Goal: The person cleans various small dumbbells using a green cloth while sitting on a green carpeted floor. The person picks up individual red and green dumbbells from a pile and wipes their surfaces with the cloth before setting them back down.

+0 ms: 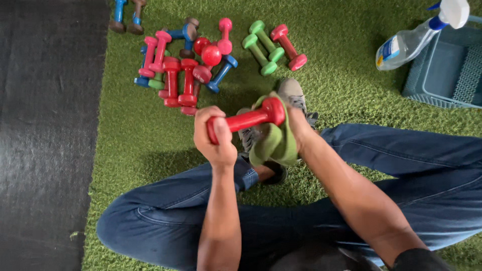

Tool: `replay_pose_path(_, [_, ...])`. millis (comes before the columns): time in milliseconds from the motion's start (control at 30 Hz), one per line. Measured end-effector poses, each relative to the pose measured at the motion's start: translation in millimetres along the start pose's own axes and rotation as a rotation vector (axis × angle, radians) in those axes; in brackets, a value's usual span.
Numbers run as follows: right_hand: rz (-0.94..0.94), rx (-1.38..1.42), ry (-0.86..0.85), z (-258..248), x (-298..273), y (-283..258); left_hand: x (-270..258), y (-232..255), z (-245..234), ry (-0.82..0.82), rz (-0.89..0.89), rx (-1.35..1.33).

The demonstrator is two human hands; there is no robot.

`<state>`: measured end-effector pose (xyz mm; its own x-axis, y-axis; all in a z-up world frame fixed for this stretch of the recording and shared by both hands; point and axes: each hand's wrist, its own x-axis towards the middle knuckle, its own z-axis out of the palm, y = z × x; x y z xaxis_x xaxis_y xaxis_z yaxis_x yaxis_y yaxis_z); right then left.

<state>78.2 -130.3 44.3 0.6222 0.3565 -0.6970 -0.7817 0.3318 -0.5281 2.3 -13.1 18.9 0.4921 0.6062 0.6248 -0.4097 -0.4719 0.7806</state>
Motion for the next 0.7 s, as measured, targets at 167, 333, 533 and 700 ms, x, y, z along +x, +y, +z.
replay_pose_path(167, [0.16, -0.09, -0.052, -57.0, 52.1, 27.7, -1.2, 3.4, -1.9, -0.015, -0.013, 0.068])
replay_pose_path(333, [-0.551, -0.784, 0.135, -53.6, 19.9, 17.2, -17.8, -17.3, 16.2, 0.252, -0.655, -0.244])
replay_pose_path(533, [-0.962, -0.486, -0.057, -67.8, 38.4, 64.0, -29.5, -29.1, 17.1, 0.442, -1.376, -0.501])
replay_pose_path(700, [-1.015, -0.5, 0.028, -78.5, 67.2, 77.0, -40.5, -35.1, 33.5, 0.623, -1.31, -0.478])
